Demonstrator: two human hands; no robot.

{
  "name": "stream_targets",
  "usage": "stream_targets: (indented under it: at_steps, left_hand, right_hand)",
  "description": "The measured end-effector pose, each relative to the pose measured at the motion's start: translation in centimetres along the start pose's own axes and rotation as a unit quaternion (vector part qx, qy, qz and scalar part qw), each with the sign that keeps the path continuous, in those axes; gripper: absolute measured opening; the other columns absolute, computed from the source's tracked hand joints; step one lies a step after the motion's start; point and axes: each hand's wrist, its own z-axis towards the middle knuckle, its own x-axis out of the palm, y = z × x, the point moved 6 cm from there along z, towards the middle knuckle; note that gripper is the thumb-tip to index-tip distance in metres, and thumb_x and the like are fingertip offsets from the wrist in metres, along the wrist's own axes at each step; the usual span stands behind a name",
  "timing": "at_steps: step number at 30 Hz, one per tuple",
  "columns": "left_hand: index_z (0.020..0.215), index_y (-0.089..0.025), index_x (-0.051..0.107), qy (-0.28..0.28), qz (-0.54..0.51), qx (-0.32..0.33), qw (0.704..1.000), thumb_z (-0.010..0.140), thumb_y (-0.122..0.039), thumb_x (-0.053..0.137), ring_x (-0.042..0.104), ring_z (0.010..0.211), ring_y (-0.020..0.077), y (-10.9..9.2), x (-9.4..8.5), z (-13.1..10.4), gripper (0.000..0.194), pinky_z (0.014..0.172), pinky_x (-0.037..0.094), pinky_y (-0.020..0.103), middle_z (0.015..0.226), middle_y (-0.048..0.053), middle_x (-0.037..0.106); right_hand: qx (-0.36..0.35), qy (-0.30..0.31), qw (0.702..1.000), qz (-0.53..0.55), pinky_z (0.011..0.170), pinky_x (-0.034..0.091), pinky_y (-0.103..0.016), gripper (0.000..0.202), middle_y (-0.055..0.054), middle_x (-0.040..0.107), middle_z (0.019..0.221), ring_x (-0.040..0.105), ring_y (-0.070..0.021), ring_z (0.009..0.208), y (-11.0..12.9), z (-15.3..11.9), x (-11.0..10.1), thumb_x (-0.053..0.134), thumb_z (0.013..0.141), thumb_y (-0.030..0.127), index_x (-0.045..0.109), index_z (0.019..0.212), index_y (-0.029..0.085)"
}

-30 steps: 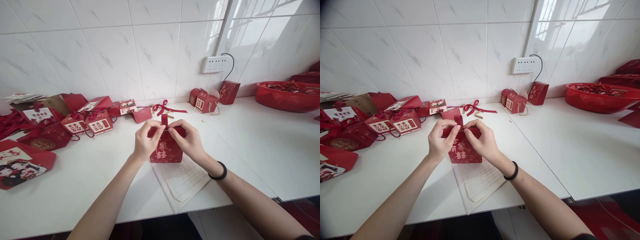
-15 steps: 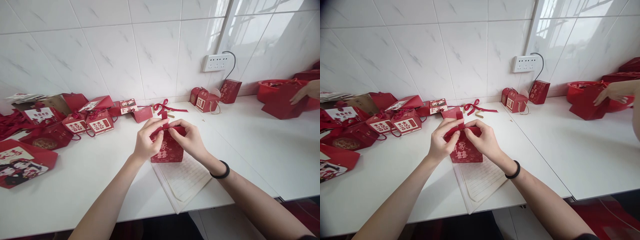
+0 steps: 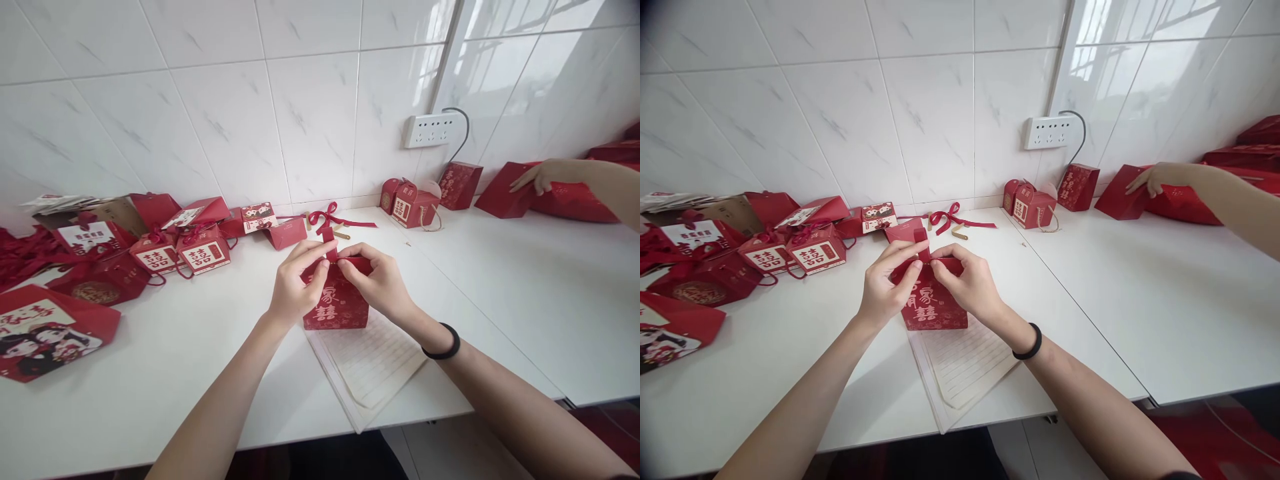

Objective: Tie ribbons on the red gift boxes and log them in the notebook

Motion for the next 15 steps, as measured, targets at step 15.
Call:
stream_targets:
  at_steps: [15]
  left_hand:
    - [0.112,-0.023,0.062,0.020,0.009,0.012,1.000,0.086,-0.015,0.049,0.056,0.073,0.0111,0.11,0.05,0.05,0.030,0.068,0.049,0.024,0.083,0.001,0.059]
  right_hand:
    - [0.009,0.002,1.000,0.027,0.070,0.051,-0.027,0.011,-0.002,0.065,0.089,0.061,-0.0148,0.077,-0.06,-0.04,-0.04,0.056,0.079,0.024,0.061,0.088,0.018]
